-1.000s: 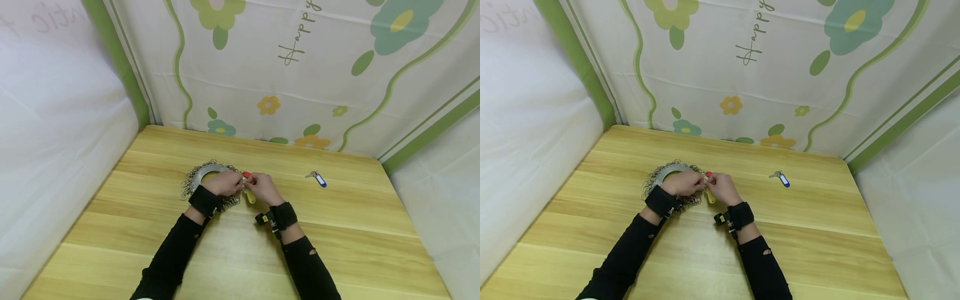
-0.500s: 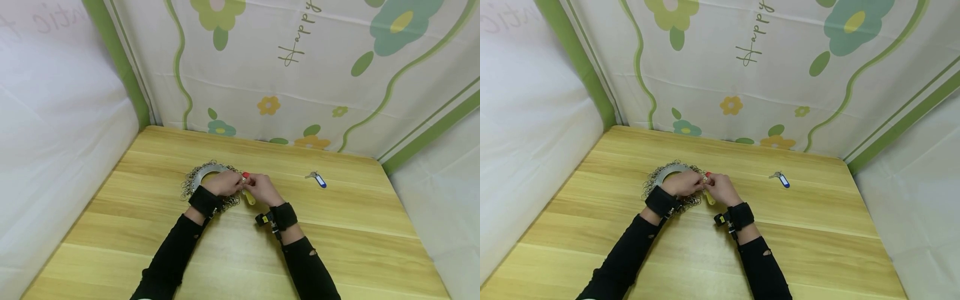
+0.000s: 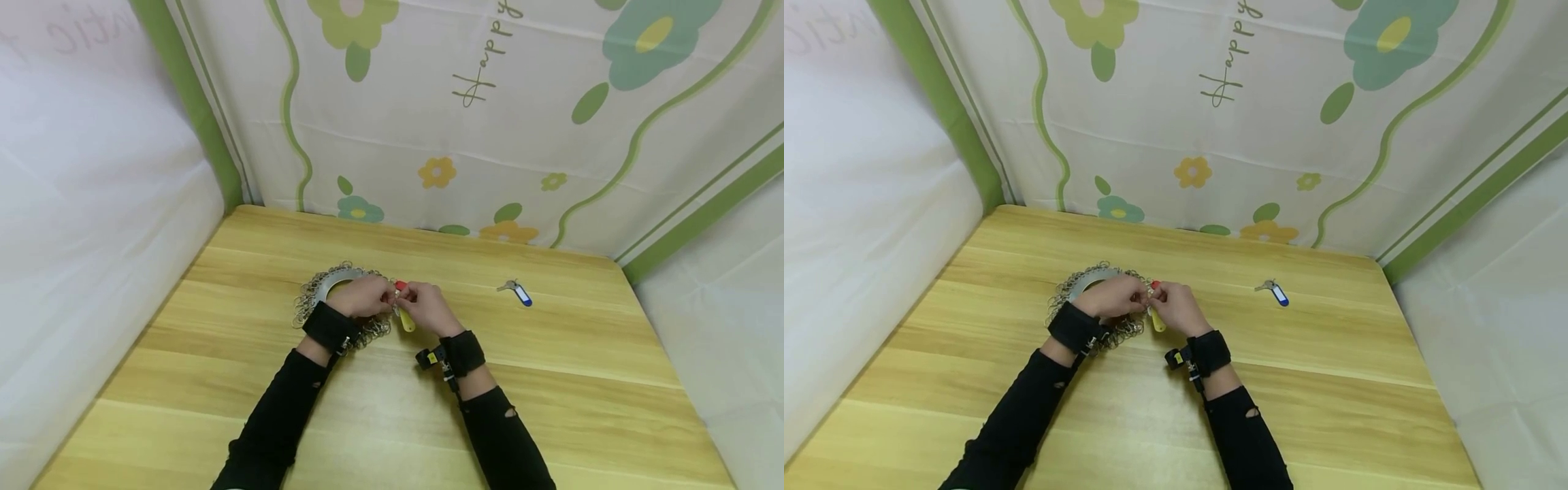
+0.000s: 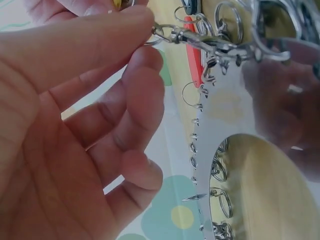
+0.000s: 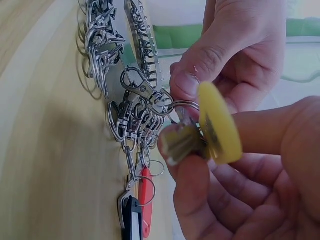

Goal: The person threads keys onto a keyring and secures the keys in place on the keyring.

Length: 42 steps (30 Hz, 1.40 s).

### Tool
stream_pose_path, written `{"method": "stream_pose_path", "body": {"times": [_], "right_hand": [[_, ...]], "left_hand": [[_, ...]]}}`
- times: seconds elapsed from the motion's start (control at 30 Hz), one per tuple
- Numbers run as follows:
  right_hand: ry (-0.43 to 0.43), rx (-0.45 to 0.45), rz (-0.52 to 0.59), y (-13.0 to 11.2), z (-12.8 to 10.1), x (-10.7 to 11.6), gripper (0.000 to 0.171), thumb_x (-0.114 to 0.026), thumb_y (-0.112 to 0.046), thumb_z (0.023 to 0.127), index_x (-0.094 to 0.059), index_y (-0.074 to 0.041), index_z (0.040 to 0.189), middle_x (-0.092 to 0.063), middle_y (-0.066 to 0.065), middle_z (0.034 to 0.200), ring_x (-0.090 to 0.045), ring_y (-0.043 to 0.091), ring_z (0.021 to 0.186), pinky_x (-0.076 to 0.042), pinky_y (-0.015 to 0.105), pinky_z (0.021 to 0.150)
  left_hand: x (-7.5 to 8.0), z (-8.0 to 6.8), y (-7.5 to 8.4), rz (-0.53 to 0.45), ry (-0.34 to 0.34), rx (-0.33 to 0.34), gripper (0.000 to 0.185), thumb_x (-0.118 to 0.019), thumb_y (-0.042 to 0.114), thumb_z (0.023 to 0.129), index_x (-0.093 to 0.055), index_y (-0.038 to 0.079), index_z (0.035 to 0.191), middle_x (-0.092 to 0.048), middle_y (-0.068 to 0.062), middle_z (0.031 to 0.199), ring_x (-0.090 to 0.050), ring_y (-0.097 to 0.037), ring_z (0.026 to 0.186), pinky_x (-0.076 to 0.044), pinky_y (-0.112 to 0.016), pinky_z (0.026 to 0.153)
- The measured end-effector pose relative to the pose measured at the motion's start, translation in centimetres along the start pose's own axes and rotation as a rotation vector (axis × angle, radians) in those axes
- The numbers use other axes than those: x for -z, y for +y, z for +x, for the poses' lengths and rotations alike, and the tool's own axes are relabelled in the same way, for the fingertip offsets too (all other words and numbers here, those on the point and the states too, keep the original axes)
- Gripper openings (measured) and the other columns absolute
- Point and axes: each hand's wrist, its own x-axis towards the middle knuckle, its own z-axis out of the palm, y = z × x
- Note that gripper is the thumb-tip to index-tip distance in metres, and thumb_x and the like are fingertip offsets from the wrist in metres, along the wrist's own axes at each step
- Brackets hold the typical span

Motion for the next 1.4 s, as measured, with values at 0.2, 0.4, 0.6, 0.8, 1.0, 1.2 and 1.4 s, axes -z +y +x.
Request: {"method": "stream_pose_path", "body": {"times": [0.2,0.4,0.6,0.8,1.0,1.2,1.4], "right_hand": [[0.026,-0.015,-0.014,-0.06,0.06,-0.01,0.009,-0.062,-0.012,0.093,-0.065,-0.009,0.085,-0.06,0.001,0.072,-0.047,0.013,0.051,-0.039,0.027,0.049],[0.02,-0.028,-0.031,-0.11,-0.05,0.02,0.009,-0.062,-0.013,0.093,-0.065,-0.008,0.085,-0.059,0.001,0.073,-0.048,0.013,0.052,-0.039,0.026,0.05],[-0.006,-0.01,-0.03,-0.18,-0.13,0.0,0.008,-0.061,-0.011,0.093,-0.064,-0.008,0.085,-0.06,0.001,0.073,-0.05,0.014,0.055,-0.041,0.027,0.052],[-0.045,0.035,-0.023,-0.16,-0.11,-0.2,0.009,-0.061,-0.012,0.093,-0.063,-0.009,0.085,-0.06,0.0,0.074,-0.052,0.014,0.058,-0.042,0.027,0.053],[-0.03,0.024,-0.007,-0.22,-0.09,-0.3,0.01,-0.059,-0.011,0.094,-0.061,-0.008,0.085,-0.058,0.001,0.072,-0.048,0.014,0.053,-0.039,0.027,0.05],[-0.02,-0.03,-0.013,-0.37,-0.06,-0.3,0.009,-0.057,-0.011,0.095,-0.06,-0.007,0.088,-0.058,0.004,0.074,-0.046,0.014,0.053,-0.038,0.026,0.049],[-0.012,-0.053,-0.038,-0.15,-0.08,-0.36,0.008,-0.058,-0.012,0.095,-0.059,-0.007,0.089,-0.058,0.003,0.077,-0.048,0.013,0.054,-0.039,0.026,0.051]], "left_hand": [[0.04,0.09,-0.15,-0.019,-0.011,0.003,0.02,-0.061,0.011,0.092,-0.06,0.009,0.073,-0.048,0.005,0.064,-0.043,-0.01,0.055,-0.037,-0.024,0.057],[-0.14,0.23,-0.08,-0.004,-0.029,0.027,0.029,-0.051,0.009,0.094,-0.049,0.013,0.065,-0.04,0.004,0.058,-0.037,-0.009,0.048,-0.034,-0.022,0.054],[-0.31,0.21,0.18,-0.006,-0.047,0.089,0.032,-0.045,0.01,0.094,-0.046,0.014,0.063,-0.041,0.003,0.054,-0.037,-0.01,0.044,-0.035,-0.023,0.05],[-0.32,0.01,0.35,0.006,-0.047,0.12,0.03,-0.046,0.012,0.094,-0.045,0.015,0.065,-0.042,0.003,0.056,-0.038,-0.01,0.045,-0.035,-0.024,0.048],[-0.03,-0.12,0.36,-0.036,-0.024,0.099,0.032,-0.051,0.011,0.09,-0.042,0.015,0.06,-0.035,0.004,0.053,-0.034,-0.01,0.044,-0.033,-0.024,0.049],[0.07,-0.08,0.38,-0.023,-0.036,0.047,0.029,-0.053,0.007,0.088,-0.042,0.014,0.062,-0.032,0.005,0.055,-0.031,-0.009,0.047,-0.03,-0.023,0.052],[-0.19,0.09,0.13,-0.019,-0.029,0.051,0.029,-0.05,0.006,0.092,-0.048,0.013,0.064,-0.041,0.002,0.058,-0.037,-0.011,0.049,-0.033,-0.023,0.053]]}}
